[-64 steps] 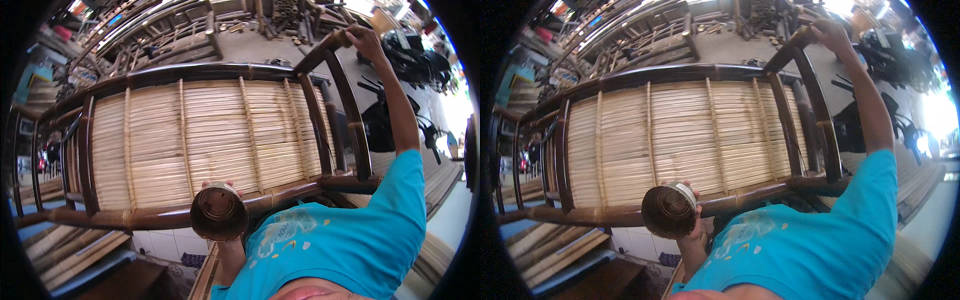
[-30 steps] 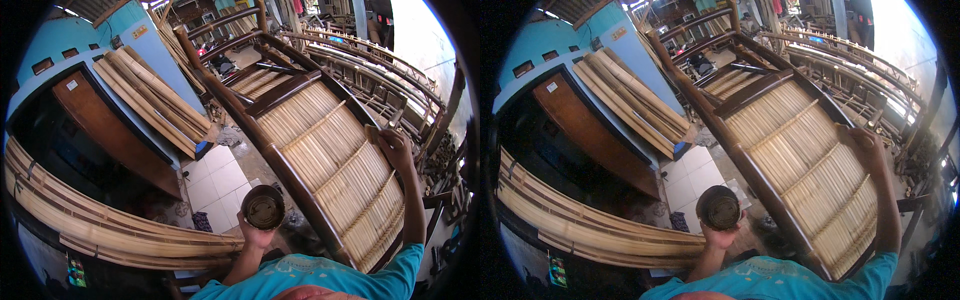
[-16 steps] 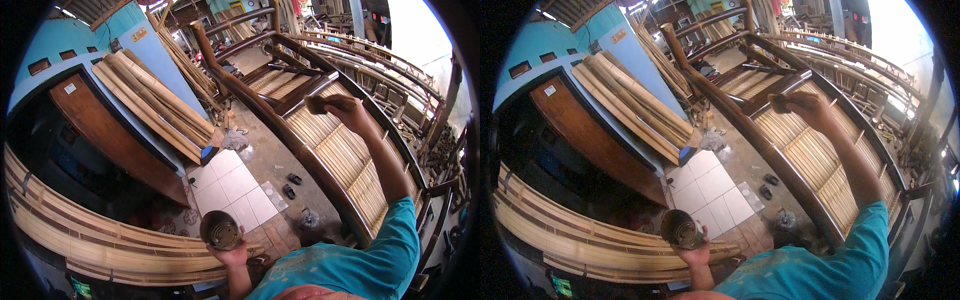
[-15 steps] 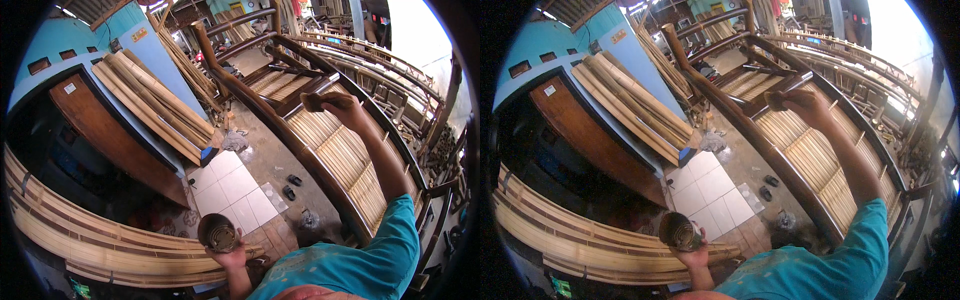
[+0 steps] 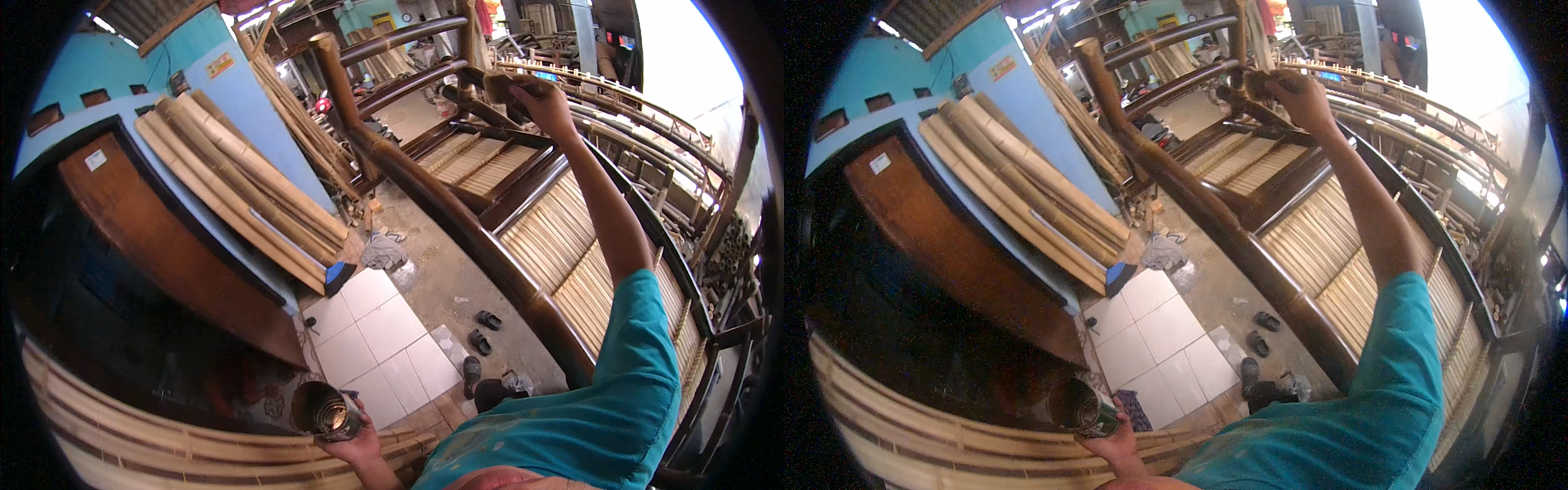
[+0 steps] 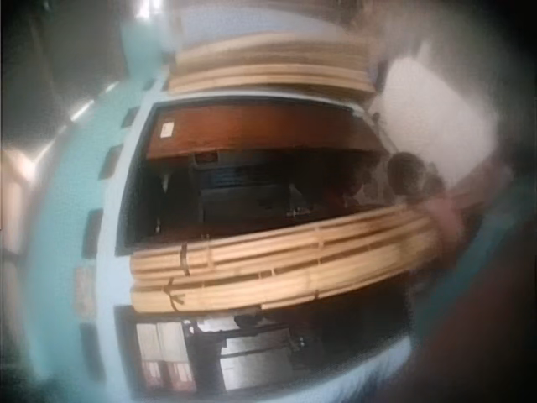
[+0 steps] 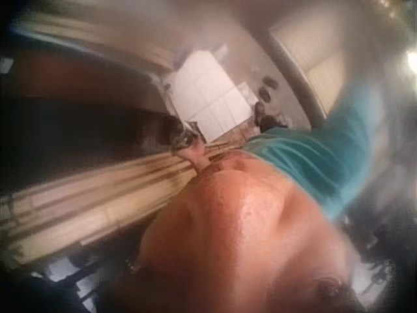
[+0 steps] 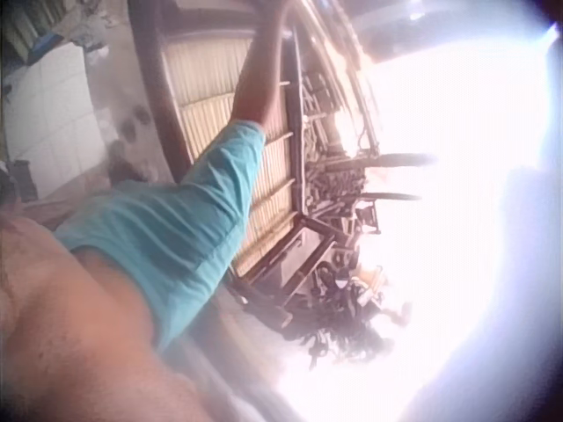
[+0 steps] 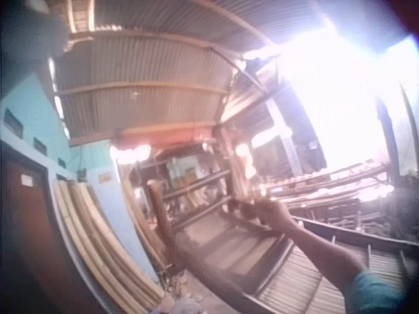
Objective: The person applies a dark finish to a bamboo chair frame using a brush and can, then ties a white rope around the chair's frame and seat slats to secure or decorate it.
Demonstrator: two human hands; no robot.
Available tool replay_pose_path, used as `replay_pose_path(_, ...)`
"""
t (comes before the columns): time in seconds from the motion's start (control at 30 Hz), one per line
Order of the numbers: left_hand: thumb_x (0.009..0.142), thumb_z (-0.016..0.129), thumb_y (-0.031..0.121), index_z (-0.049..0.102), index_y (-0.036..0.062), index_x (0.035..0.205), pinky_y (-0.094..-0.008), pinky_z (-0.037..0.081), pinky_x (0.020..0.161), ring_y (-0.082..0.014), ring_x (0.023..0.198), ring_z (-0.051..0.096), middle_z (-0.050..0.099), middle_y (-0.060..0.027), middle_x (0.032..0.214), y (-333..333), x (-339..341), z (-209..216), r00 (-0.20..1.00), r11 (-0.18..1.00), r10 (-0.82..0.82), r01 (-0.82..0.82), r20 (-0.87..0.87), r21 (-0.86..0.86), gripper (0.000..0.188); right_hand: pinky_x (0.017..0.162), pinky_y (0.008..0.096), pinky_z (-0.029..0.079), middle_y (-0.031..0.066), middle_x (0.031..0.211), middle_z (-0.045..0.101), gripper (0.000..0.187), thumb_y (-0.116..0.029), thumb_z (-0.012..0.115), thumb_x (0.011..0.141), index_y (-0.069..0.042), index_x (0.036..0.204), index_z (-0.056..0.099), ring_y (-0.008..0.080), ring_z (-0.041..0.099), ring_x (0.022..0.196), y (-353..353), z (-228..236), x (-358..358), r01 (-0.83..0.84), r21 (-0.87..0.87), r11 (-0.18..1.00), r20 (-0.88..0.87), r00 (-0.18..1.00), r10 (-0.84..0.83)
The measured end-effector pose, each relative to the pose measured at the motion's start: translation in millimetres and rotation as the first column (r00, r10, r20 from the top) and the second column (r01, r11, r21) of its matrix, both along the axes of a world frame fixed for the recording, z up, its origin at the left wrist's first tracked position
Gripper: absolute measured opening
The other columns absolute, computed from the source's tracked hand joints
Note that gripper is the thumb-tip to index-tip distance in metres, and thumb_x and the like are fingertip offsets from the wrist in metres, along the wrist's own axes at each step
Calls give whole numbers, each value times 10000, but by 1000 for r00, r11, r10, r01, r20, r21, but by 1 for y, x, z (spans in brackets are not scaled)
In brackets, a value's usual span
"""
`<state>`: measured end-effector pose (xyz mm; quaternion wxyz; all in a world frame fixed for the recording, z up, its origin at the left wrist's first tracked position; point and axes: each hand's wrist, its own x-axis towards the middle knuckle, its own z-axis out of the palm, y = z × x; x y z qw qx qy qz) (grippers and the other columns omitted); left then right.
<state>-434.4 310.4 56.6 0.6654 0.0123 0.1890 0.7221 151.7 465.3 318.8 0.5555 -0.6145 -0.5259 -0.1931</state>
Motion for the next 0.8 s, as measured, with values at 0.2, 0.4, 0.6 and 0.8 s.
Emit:
replay_pose_path(0.2, 781, 472, 751, 517, 199, 1338, -373, 580, 621, -385, 1051, 575, 594, -97, 1217, 127, 41, 19, 998, 997, 59, -59, -19, -47, 786, 653, 285, 525, 82, 839, 734, 306, -281, 702, 869, -74, 1095, 700, 126, 688, 736, 128, 27, 97, -6, 220, 976, -18, 1000, 10)
replay_pose_path(0.4, 857, 476, 674, 486, 226, 1362, -406, 603, 691, -357, 1116, 567, 558, -86, 1279, 263, 76, 45, 984, 978, -175, 179, -44, 110, 675, 675, 335, 543, 127, 905, 724, 267, -260, 695, 862, -117, 1087, 707, 217, 709, 770, 237, 77, 173, 204, 198, 959, 168, 957, -238)
replay_pose_path(0.6, 803, 451, 713, 517, 212, 1320, -360, 583, 580, -357, 978, 620, 608, -56, 1183, 325, 141, 68, 986, 993, -86, 74, -141, -92, 723, 717, 331, 533, 134, 890, 716, 277, -297, 700, 856, -150, 1091, 707, 234, 708, 821, 309, 149, 224, 197, 250, 948, 181, 952, -246)
replay_pose_path(0.8, 770, 469, 739, 523, 245, 1304, -372, 565, 586, -375, 990, 602, 605, -33, 1180, 370, 159, 33, 943, 950, -306, 295, -128, -101, 729, 769, 456, 536, 168, 893, 697, 329, -393, 665, 820, -165, 1054, 703, 363, 672, 860, 355, 167, 257, 211, 206, 956, 385, 880, -278)
